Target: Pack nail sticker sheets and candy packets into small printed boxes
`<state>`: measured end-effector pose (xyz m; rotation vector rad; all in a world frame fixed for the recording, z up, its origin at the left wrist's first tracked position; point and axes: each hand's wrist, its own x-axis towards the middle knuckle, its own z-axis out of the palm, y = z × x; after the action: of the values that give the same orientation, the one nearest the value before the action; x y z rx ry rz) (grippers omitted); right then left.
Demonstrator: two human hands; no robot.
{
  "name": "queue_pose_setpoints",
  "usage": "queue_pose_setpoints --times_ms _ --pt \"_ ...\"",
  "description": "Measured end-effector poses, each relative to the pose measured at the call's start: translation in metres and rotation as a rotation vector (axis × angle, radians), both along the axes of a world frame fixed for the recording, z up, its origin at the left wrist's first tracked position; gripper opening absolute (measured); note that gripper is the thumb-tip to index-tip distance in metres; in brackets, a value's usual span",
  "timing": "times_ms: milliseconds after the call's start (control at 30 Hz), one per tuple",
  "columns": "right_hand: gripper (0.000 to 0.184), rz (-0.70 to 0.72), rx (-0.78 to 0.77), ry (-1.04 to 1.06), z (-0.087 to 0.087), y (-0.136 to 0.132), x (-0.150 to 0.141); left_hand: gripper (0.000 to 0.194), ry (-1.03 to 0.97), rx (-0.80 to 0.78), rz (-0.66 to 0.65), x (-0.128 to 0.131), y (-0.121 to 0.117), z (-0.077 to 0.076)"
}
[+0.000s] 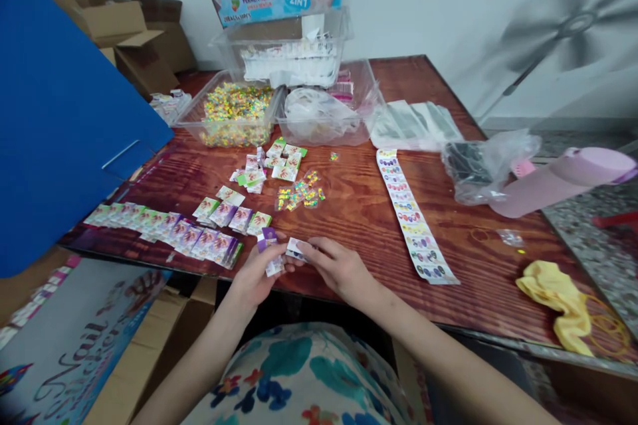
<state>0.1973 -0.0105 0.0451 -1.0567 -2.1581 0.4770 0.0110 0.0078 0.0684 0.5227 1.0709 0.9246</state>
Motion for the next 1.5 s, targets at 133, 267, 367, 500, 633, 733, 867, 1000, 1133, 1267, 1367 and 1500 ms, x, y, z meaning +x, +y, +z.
queue_pose_setpoints --times_ms 133,267,367,500,633,733,867,1000,1133,1267,1367,1500 --pt "0.036 0.097 -0.027 -0.058 0.005 0.001 -0.003 0.037 0.007 -0.021 0.030 -0.006 -0.001 -0.007" --pt "0.030 0.173 -0.202 0.057 0.008 0.026 0.001 0.044 0.112 0.043 0.155 -0.005 -0.004 -0.017" --pt "0.028 -0.252 -0.268 0.055 0.002 0.069 0.010 0.041 0.198 0.133 0.195 -0.001 -0.003 -0.019" --pt "0.025 -0.592 -0.310 -0.238 -0.014 0.124 0.015 0.035 0.253 0.249 0.202 0.004 -0.001 -0.021" --pt "0.019 -0.604 -0.289 -0.262 -0.024 0.142 0.016 0.034 0.280 0.281 0.227 0.003 0.000 -0.029" --pt "0.028 -0.640 -0.285 -0.239 -0.023 0.138 0.022 0.034 0.293 0.289 0.239 0.001 0.001 -0.033" --pt "0.035 -0.524 -0.315 0.131 -0.009 0.108 0.024 0.033 0.314 0.289 0.224 0.000 0.004 -0.035" --pt "0.030 -0.051 -0.489 0.321 0.007 0.059 0.002 0.033 0.259 0.300 0.247 0.006 0.006 -0.035" --pt "0.024 -0.009 -0.279 0.170 0.008 0.033 -0.014 0.040 0.140 0.232 0.281 0.010 0.005 -0.033" --pt "0.020 -0.030 -0.158 0.128 0.007 0.034 -0.013 0.039 0.107 0.211 0.267 0.008 0.003 -0.027" --pt "0.019 0.043 -0.240 0.157 0.007 0.035 -0.014 0.040 0.152 0.225 0.218 0.006 0.003 -0.023" --pt "0.021 0.015 -0.511 0.422 -0.002 0.030 -0.025 0.040 0.143 0.198 0.281 0.011 0.002 -0.023"
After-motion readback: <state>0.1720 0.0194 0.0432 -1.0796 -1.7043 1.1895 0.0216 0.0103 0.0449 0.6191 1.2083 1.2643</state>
